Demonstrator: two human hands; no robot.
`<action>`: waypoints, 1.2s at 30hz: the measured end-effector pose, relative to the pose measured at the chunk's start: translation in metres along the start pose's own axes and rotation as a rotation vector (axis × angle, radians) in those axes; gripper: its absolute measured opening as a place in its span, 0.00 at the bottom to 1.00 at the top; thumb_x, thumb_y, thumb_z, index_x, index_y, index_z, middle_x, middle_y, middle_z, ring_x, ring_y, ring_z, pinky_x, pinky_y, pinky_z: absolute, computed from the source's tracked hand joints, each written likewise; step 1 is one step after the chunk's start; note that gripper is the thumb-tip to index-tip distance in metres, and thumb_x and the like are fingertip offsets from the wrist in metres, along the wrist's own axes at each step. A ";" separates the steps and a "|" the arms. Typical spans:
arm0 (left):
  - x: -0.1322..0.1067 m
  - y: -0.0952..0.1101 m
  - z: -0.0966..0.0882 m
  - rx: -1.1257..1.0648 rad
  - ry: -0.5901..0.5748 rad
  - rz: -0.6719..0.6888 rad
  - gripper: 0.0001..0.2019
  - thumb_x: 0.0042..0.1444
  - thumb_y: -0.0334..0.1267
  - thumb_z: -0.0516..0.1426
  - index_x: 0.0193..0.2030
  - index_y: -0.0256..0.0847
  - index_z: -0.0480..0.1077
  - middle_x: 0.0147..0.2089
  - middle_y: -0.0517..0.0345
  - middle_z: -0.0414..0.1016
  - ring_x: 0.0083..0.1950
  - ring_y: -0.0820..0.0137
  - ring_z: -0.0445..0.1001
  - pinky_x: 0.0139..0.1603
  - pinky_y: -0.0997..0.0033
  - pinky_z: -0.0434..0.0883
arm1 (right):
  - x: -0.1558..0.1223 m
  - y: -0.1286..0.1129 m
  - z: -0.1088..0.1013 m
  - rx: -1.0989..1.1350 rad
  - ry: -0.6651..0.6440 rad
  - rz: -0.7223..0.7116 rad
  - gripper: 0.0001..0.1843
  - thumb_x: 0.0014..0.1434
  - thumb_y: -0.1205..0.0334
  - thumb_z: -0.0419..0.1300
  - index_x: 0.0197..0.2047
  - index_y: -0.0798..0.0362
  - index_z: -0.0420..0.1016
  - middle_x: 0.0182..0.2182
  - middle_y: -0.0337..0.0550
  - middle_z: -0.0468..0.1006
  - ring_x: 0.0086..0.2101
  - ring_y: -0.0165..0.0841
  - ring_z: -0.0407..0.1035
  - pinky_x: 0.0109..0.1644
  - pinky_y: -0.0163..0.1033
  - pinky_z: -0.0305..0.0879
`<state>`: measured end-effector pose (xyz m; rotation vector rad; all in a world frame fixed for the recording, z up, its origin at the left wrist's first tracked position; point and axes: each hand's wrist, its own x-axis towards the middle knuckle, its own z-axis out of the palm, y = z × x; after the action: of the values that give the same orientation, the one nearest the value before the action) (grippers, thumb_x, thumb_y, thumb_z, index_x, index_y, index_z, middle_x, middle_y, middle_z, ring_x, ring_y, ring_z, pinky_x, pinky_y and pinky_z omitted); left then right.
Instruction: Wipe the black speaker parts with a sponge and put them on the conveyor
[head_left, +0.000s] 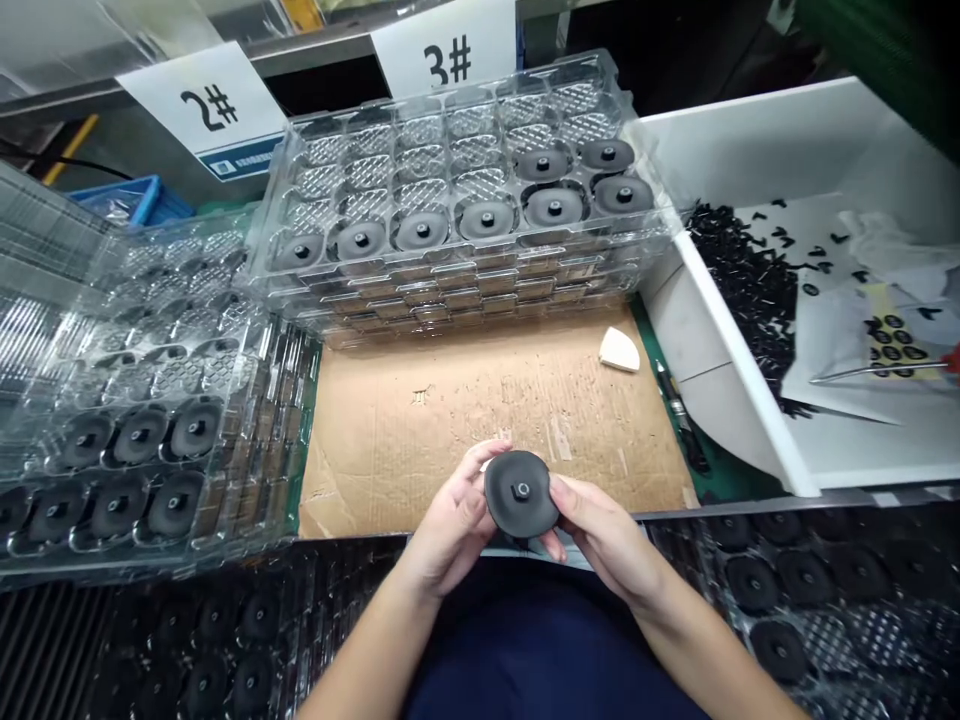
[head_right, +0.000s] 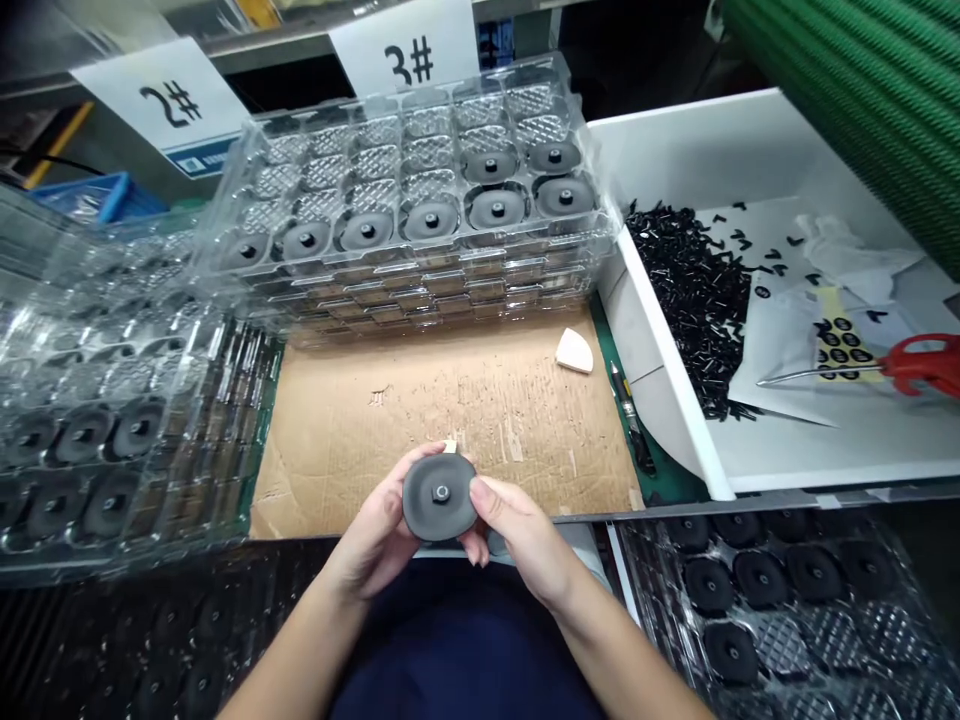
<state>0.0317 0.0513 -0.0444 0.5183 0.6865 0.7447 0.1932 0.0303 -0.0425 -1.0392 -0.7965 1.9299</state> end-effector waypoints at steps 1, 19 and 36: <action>0.000 0.000 -0.002 -0.010 -0.030 -0.038 0.29 0.49 0.53 0.61 0.56 0.46 0.63 0.58 0.44 0.69 0.45 0.58 0.77 0.50 0.54 0.70 | 0.001 0.001 0.000 -0.009 -0.017 0.008 0.27 0.60 0.40 0.51 0.23 0.54 0.65 0.16 0.37 0.66 0.19 0.25 0.58 0.25 0.34 0.57; -0.033 0.013 -0.046 -0.335 0.236 0.129 0.24 0.47 0.45 0.65 0.52 0.48 0.68 0.59 0.54 0.68 0.59 0.52 0.69 0.60 0.43 0.62 | 0.028 0.031 0.004 -0.831 0.263 -0.190 0.21 0.64 0.48 0.48 0.48 0.51 0.74 0.40 0.50 0.75 0.39 0.39 0.70 0.43 0.45 0.68; -0.054 0.028 -0.057 -0.596 0.456 0.269 0.25 0.40 0.40 0.69 0.48 0.49 0.71 0.52 0.53 0.77 0.55 0.61 0.74 0.55 0.65 0.71 | 0.051 0.051 0.022 -1.164 0.234 -0.440 0.13 0.63 0.57 0.54 0.47 0.51 0.75 0.37 0.45 0.78 0.32 0.32 0.72 0.35 0.36 0.69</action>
<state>-0.0506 0.0387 -0.0440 -0.1188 0.7757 1.2864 0.1391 0.0454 -0.0920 -1.5052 -1.8931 0.8470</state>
